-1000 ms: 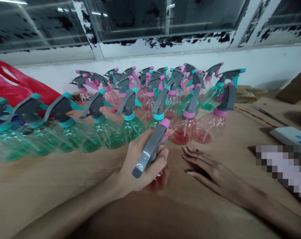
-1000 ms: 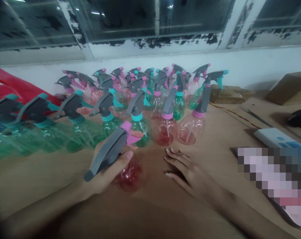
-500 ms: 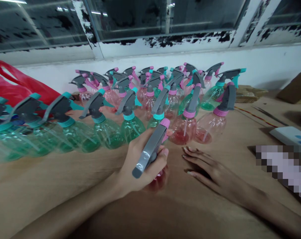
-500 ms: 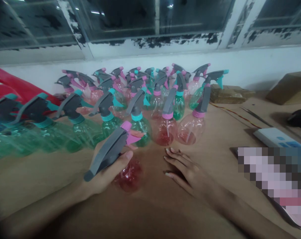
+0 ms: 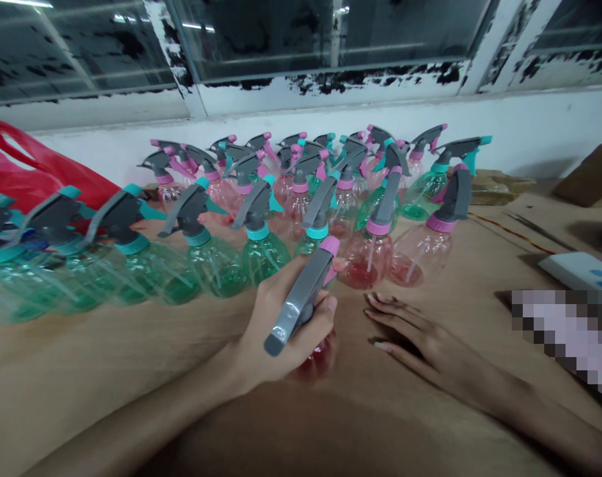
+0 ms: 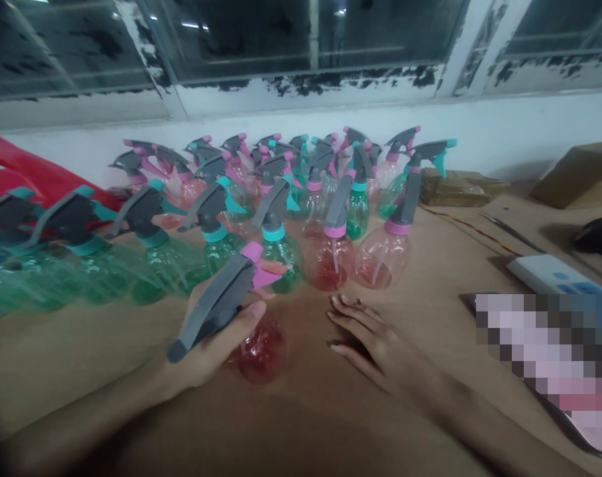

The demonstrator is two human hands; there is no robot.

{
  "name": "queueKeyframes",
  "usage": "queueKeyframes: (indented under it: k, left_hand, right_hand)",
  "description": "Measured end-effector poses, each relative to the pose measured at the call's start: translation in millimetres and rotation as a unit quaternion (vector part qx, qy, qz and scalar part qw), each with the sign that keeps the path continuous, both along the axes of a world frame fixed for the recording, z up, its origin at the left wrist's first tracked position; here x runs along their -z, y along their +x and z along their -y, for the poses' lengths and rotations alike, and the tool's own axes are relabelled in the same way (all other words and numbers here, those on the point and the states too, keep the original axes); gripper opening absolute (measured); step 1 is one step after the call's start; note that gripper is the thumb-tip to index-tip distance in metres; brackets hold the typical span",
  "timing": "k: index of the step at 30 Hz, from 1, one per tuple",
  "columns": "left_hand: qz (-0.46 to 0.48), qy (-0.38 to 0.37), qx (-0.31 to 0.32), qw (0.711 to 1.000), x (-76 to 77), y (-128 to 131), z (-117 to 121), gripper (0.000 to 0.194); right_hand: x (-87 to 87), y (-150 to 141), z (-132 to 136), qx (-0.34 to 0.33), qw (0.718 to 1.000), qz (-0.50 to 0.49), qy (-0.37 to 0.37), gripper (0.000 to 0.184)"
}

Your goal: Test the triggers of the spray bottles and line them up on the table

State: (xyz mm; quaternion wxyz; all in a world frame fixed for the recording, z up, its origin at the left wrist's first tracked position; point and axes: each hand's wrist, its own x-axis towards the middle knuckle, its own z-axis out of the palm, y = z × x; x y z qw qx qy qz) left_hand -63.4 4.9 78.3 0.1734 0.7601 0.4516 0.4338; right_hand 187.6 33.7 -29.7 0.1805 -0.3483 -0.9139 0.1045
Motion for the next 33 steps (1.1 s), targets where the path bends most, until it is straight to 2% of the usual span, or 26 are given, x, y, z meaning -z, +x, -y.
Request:
queueKeyframes:
  k: [7,11,16,20,33]
  left_hand:
    - [-0.003,-0.017,-0.005,1.0,-1.9,0.6,2.2,0.011]
    - [-0.005,-0.007,0.003,1.0,-1.9,1.1,1.3,0.005]
    - [-0.003,-0.018,-0.001,1.0,-1.9,1.3,1.1,0.01]
    - [-0.002,-0.02,-0.005,1.0,-2.8,1.2,2.1,0.006]
    - [0.012,-0.037,0.047,0.998,-11.1,-0.8,2.5,0.008]
  right_hand:
    - [0.2,-0.2,-0.3,0.0,1.0,-0.016,0.0,0.047]
    - [1.0,-0.3,-0.6,0.0,1.0,-0.006,0.001,0.047]
    - [0.7,-0.3,-0.1,0.004,1.0,-0.016,0.001,0.046]
    - [-0.6,-0.6,0.3,0.003,1.0,-0.016,-0.002,0.046]
    - [-4.0,-2.1,2.0,0.004,1.0,-0.022,-0.009,0.046]
